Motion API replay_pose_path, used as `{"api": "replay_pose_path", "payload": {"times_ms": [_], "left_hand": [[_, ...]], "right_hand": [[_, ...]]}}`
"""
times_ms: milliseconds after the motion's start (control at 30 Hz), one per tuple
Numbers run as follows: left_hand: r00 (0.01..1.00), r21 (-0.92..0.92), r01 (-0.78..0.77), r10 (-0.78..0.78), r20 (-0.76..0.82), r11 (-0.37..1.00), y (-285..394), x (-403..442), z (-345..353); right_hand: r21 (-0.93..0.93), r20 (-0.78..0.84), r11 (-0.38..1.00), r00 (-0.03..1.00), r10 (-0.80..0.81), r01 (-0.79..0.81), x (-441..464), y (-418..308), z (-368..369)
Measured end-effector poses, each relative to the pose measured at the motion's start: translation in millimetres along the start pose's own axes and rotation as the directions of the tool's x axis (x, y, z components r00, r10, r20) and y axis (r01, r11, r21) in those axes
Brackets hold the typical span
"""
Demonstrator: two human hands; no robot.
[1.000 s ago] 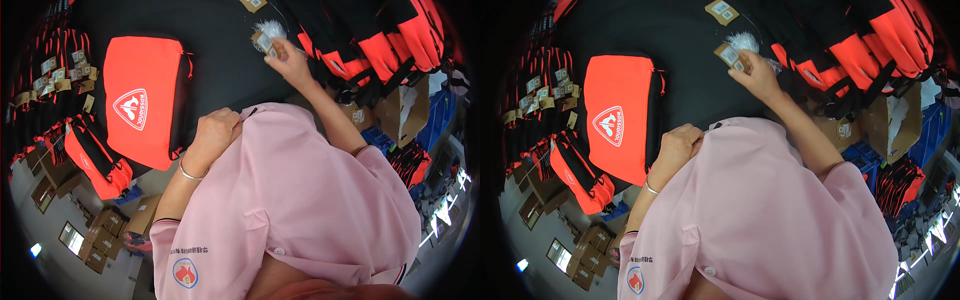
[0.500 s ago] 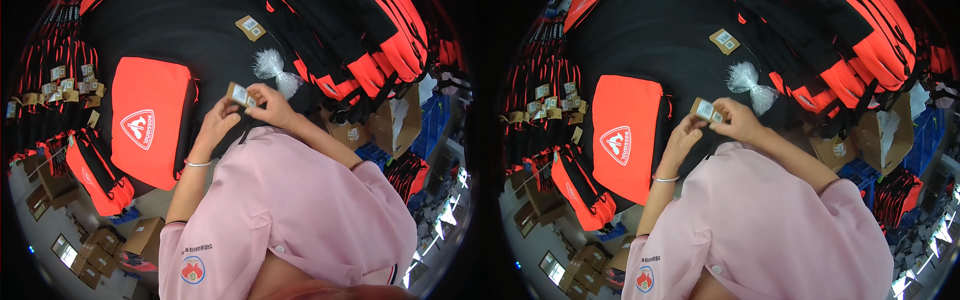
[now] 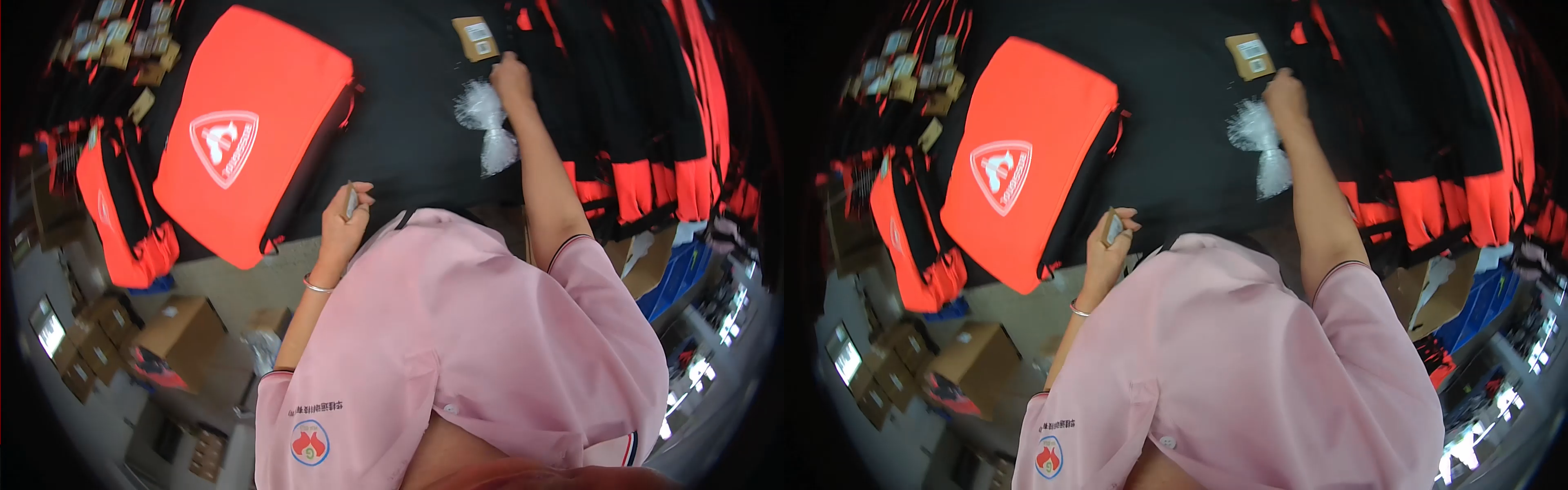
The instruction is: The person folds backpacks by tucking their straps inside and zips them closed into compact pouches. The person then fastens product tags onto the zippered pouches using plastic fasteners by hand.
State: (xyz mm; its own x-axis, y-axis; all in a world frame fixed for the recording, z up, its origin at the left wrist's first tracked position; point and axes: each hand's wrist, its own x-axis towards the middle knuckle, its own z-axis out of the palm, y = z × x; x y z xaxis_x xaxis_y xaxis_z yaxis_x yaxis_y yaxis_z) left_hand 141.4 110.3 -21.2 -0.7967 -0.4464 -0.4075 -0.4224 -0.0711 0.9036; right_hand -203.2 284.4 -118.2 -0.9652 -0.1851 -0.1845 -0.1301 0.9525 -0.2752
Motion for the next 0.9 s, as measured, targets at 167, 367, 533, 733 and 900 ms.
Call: {"api": "replay_pose_path", "payload": {"times_ms": [167, 367, 533, 733, 900], "left_hand": [[0.953, -0.141, 0.074, -0.111, -0.282, 0.987, -21, -52, -58], [0.847, -0.399, -0.042, -0.179, -0.5, 0.916, -49, -80, -81], [0.843, -0.594, -0.147, -0.214, -0.494, 0.791, -48, -78, -63], [0.91, -0.759, -0.183, -0.184, -0.372, 0.625, -38, -61, -50], [0.978, -0.743, -0.037, -0.129, -0.164, 0.668, -21, -34, -72]], "right_hand": [[-0.114, -0.112, 0.964, 0.961, -0.252, 0.24, 54, 62, 49], [-0.207, -0.063, 0.944, 0.959, -0.276, 0.258, 51, 55, 19], [-0.158, 0.013, 0.94, 0.952, -0.304, 0.303, 32, 42, -2], [0.031, -0.085, 0.917, 0.916, -0.393, 0.397, -44, -19, -54], [0.474, 0.179, 0.819, 0.876, -0.448, 0.322, -100, -66, -82]]}}
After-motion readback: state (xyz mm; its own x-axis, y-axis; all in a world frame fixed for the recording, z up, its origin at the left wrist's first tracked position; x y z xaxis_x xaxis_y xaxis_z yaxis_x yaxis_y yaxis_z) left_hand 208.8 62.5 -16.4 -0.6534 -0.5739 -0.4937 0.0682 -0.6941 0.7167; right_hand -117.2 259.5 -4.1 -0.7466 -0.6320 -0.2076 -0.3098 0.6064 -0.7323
